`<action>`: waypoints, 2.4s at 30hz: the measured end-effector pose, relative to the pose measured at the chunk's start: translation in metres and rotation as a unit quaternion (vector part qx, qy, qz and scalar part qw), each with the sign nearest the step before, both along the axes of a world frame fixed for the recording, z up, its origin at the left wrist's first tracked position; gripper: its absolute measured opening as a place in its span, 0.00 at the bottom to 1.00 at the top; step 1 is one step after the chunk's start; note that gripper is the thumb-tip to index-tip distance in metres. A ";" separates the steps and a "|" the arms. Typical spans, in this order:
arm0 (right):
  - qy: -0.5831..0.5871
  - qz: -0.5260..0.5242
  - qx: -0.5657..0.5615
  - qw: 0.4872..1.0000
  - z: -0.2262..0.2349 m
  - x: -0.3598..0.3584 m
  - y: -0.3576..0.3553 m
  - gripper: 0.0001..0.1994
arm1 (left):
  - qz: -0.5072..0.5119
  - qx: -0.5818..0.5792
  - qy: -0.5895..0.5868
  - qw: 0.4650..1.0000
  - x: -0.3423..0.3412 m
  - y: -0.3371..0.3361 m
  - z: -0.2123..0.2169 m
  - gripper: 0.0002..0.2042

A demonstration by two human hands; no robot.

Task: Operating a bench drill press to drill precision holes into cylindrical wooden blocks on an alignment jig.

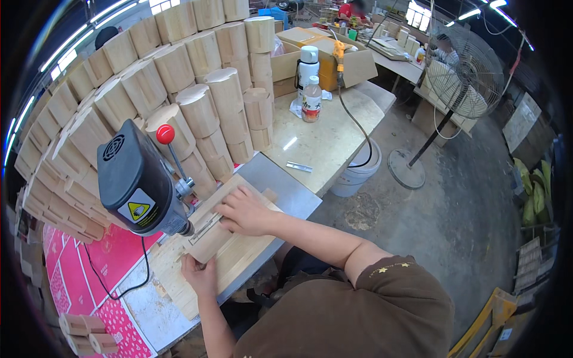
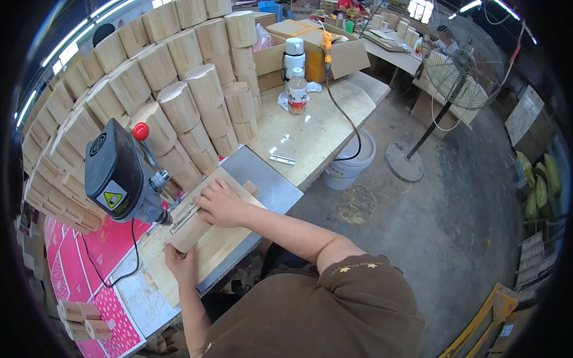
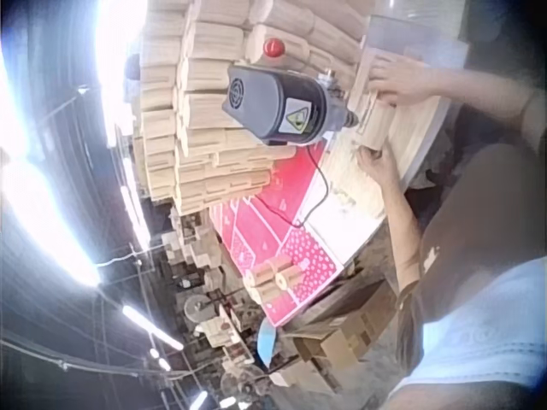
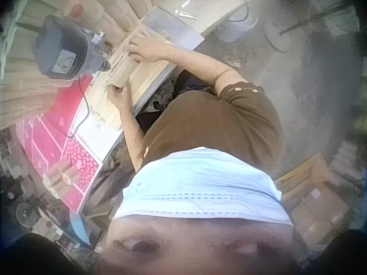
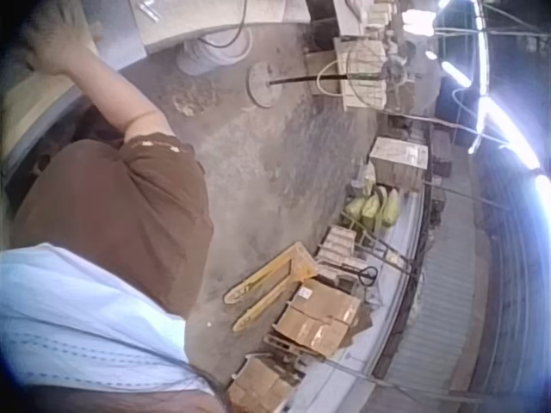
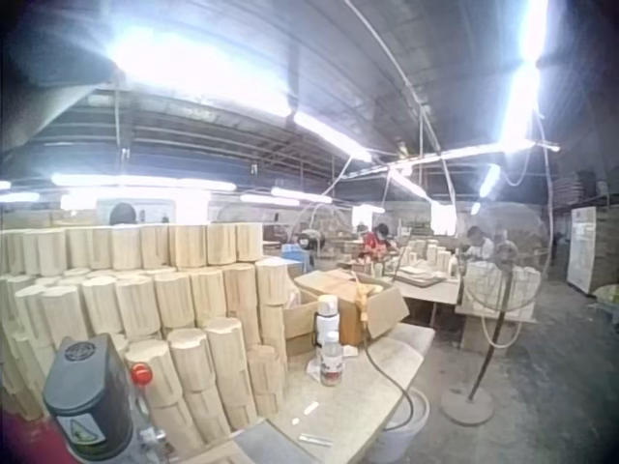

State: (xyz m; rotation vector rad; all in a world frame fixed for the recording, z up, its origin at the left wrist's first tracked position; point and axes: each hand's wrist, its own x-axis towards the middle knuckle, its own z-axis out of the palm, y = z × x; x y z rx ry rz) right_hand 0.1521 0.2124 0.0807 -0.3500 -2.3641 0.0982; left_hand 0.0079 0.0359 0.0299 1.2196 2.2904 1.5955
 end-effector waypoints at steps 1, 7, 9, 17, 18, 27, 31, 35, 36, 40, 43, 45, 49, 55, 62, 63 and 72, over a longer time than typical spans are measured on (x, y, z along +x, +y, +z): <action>-0.029 0.030 -0.005 0.999 -0.003 0.010 0.001 0.18 | -0.007 -0.011 -0.011 1.000 0.001 -0.003 0.005 0.12; -0.093 0.011 0.005 0.996 -0.017 0.004 0.013 0.16 | 0.026 0.023 -0.031 0.999 -0.023 -0.058 -0.008 0.10; -0.091 0.003 0.011 0.996 -0.019 0.004 0.013 0.16 | 0.058 -0.018 0.004 0.998 -0.040 -0.084 -0.003 0.10; -0.079 0.060 0.005 0.995 -0.013 0.005 -0.001 0.18 | 0.121 0.085 -0.381 0.913 -0.038 -0.111 0.050 0.16; -0.094 0.053 0.000 0.994 -0.009 0.009 -0.005 0.18 | 0.142 0.063 -0.376 0.913 -0.033 -0.102 0.053 0.16; -0.118 0.067 -0.013 0.991 -0.002 0.009 -0.012 0.17 | 0.144 0.015 -0.425 0.894 -0.024 -0.084 0.042 0.20; -0.095 0.072 -0.019 0.993 -0.004 0.007 -0.017 0.15 | 0.138 0.025 -0.461 0.876 -0.012 -0.060 0.038 0.21; -0.108 0.060 -0.015 0.992 -0.003 0.005 -0.022 0.15 | 0.044 0.022 -0.455 0.889 0.000 -0.037 0.028 0.25; -0.107 0.051 -0.011 0.993 -0.003 0.005 -0.020 0.16 | 0.007 0.047 -0.489 0.871 -0.001 -0.036 0.027 0.25; -0.102 0.005 0.005 0.995 -0.004 0.014 -0.010 0.19 | 0.019 0.133 -0.443 0.886 0.009 -0.032 0.027 0.23; -0.086 -0.046 -0.045 0.994 -0.011 0.011 -0.005 0.22 | -0.010 0.006 -0.053 0.999 0.013 -0.038 0.010 0.24; -0.089 -0.077 -0.076 0.990 -0.013 0.003 -0.003 0.25 | -0.014 -0.015 0.001 1.000 0.016 -0.035 0.005 0.31; -0.103 -0.082 -0.085 0.988 -0.011 -0.010 -0.003 0.25 | 0.058 -0.042 0.154 0.986 0.018 -0.029 -0.018 0.35; -0.076 -0.051 -0.058 0.994 -0.016 -0.025 -0.023 0.24 | 0.129 -0.086 0.221 0.963 -0.004 -0.038 -0.029 0.34; 0.136 0.109 -0.181 0.968 0.033 -0.025 0.005 0.18 | 0.111 -0.082 0.221 0.966 -0.013 -0.045 -0.028 0.31; 0.230 0.124 -0.175 0.949 0.058 -0.033 0.009 0.15 | 0.106 -0.080 0.221 0.966 -0.012 -0.044 -0.029 0.31; 0.096 -0.009 -0.109 0.989 0.166 -0.088 0.033 0.17 | 0.115 -0.071 0.242 0.961 -0.018 -0.040 -0.034 0.30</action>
